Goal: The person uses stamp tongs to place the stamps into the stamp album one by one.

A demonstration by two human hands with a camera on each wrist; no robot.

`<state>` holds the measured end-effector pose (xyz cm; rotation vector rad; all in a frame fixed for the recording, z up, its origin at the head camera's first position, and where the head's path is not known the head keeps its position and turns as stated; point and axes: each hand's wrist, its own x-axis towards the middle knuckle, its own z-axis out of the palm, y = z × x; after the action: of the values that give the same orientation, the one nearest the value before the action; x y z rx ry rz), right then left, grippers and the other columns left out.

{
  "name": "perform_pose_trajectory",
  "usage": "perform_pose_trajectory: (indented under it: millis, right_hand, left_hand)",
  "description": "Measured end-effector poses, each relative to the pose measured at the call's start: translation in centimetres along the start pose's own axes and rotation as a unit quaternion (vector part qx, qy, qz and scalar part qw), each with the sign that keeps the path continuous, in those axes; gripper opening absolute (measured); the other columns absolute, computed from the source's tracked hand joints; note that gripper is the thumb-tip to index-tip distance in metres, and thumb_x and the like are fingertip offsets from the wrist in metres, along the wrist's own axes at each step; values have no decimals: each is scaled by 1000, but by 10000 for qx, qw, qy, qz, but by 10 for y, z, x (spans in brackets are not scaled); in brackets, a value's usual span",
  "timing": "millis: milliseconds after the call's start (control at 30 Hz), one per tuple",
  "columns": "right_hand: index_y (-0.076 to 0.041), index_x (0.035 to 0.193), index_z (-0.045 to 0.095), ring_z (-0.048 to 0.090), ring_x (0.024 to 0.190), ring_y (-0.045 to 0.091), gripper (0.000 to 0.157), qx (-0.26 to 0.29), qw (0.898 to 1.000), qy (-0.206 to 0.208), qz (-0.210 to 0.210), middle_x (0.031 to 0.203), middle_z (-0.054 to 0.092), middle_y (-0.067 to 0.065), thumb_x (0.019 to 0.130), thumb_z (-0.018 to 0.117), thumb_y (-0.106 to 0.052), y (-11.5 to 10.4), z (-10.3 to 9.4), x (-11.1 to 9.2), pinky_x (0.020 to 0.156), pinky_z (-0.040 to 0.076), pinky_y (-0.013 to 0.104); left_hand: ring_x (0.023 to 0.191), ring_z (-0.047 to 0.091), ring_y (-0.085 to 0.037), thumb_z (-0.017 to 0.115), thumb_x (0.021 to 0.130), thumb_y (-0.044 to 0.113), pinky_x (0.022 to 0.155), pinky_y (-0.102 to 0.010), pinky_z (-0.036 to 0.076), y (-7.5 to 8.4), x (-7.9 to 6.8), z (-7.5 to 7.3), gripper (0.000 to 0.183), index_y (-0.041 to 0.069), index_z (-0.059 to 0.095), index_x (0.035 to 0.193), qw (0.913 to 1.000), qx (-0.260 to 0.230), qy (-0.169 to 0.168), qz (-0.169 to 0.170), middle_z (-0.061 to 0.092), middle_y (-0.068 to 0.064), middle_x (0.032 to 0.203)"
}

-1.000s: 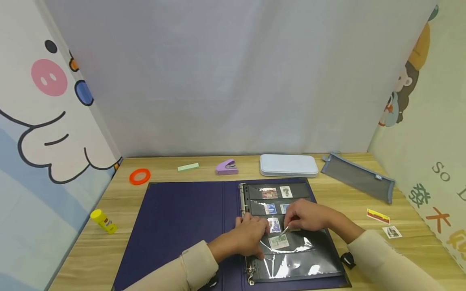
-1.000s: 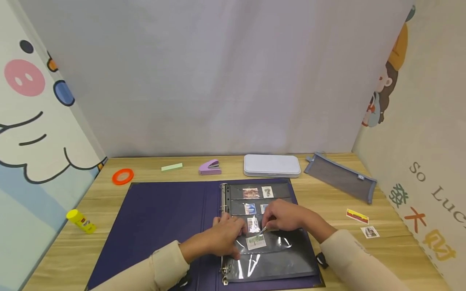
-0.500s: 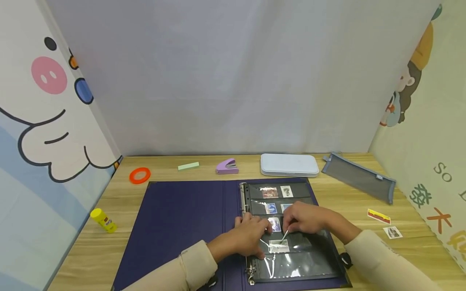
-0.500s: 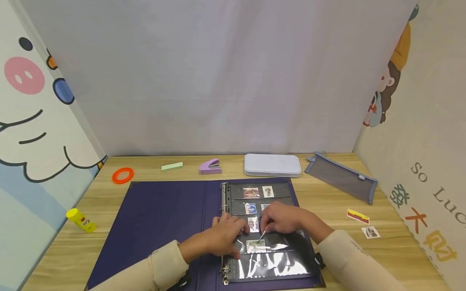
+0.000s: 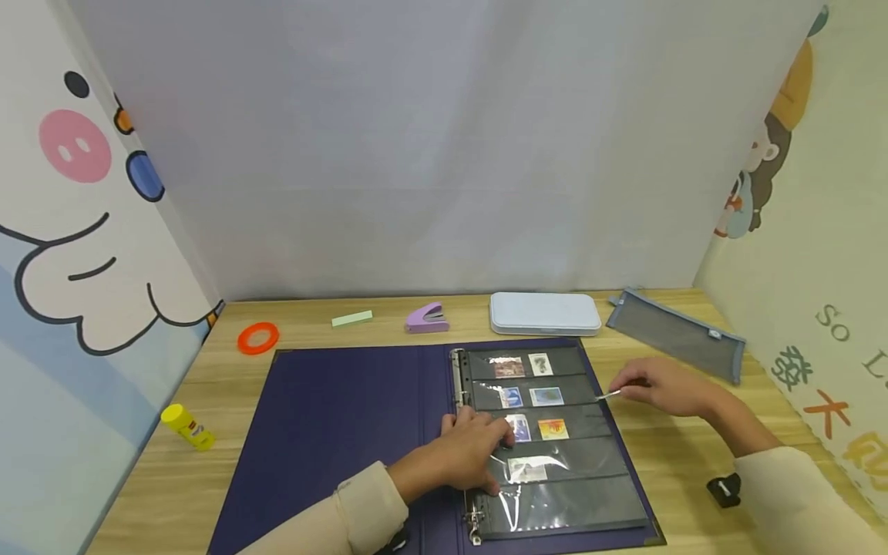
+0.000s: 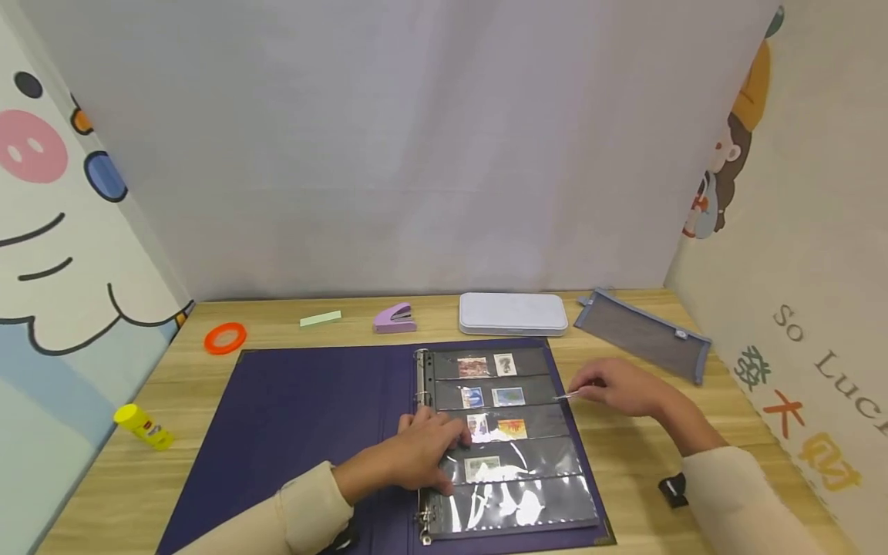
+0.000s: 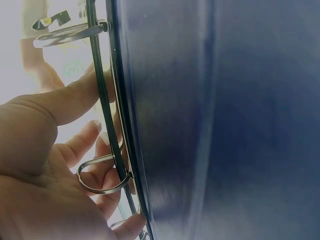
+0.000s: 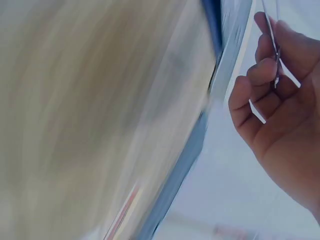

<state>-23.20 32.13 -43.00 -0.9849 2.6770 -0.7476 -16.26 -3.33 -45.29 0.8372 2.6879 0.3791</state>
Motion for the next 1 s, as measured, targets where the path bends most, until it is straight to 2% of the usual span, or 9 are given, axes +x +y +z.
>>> perform_pose_trajectory:
  millis: [67, 167, 300, 367, 467, 600, 700, 900, 1000]
  right_hand:
    - [-14, 101, 71, 54, 84, -8, 14, -149, 9992, 334, 167, 97, 70, 1, 94, 58, -13, 12, -9, -19, 67, 46, 23]
    - [-10, 103, 70, 52, 71, -7, 15, -326, 9962, 606, 539, 92, 69, 3, 94, 57, -11, 30, -21, -48, 60, 44, 23]
    - [-7, 105, 69, 52, 68, -5, 17, -486, 9892, 574, 1255, 90, 68, 2, 96, 56, -14, 53, -32, -79, 60, 44, 24]
    - [-10, 103, 70, 53, 77, -8, 16, -742, 9837, 550, 1545, 93, 69, 0, 95, 58, -17, 65, -35, -90, 64, 45, 24]
    - [-14, 99, 71, 52, 79, -6, 15, -1015, 9747, 533, 1919, 94, 70, 0, 95, 59, -22, 79, -37, -102, 66, 45, 27]
    - [-11, 99, 72, 60, 84, 13, 18, -1328, 9625, 584, 2291, 95, 71, 7, 95, 58, -22, 90, -38, -111, 71, 47, 38]
    - [-9, 98, 72, 63, 86, 25, 16, -1522, 9591, 638, 2300, 94, 71, 12, 93, 59, -17, 97, -37, -116, 74, 48, 46]
    - [-18, 90, 72, 58, 82, 2, 9, -1697, 9596, 557, 2173, 92, 72, 3, 90, 63, -16, 103, -33, -121, 72, 47, 36]
    - [-20, 90, 72, 55, 80, -5, 9, -1614, 9646, 503, 2025, 91, 72, -1, 90, 64, -16, 102, -31, -121, 70, 47, 31]
  left_hand:
    - [99, 36, -13, 87, 63, 37, 82, -38, 26, -1, -1, -1, 58, 34, 53, 110, 10000, -28, 3, -2, 56, 9, 119]
    - [98, 36, -13, 87, 63, 37, 81, -38, 26, -2, -2, -2, 59, 33, 53, 111, 10000, -28, 43, 45, 56, 8, 120]
    - [98, 36, -13, 86, 63, 37, 80, -38, 26, -3, -1, -1, 58, 34, 53, 111, 10000, -31, 41, 52, 57, 7, 121]
    - [98, 36, -13, 86, 63, 37, 80, -38, 26, -4, -1, -1, 58, 34, 53, 111, 10000, -32, 42, 48, 57, 6, 123]
    - [98, 36, -13, 87, 63, 37, 79, -37, 26, -4, -2, 0, 58, 34, 53, 110, 10000, -31, 47, 43, 57, 6, 123]
    - [99, 37, -13, 87, 62, 37, 79, -37, 26, -3, -1, 1, 58, 34, 53, 110, 10000, -19, 35, 43, 57, 6, 123]
    - [99, 37, -14, 87, 62, 37, 80, -38, 27, -3, -1, 1, 58, 34, 53, 110, 10000, -17, 34, 45, 57, 6, 123]
    - [100, 37, -14, 86, 63, 39, 81, -39, 27, -3, 0, 2, 58, 35, 52, 111, 10000, 24, 15, 88, 56, 7, 124]
    - [100, 37, -14, 86, 64, 39, 80, -38, 27, -3, 1, 3, 58, 35, 52, 111, 10000, 13, -6, 84, 56, 7, 124]
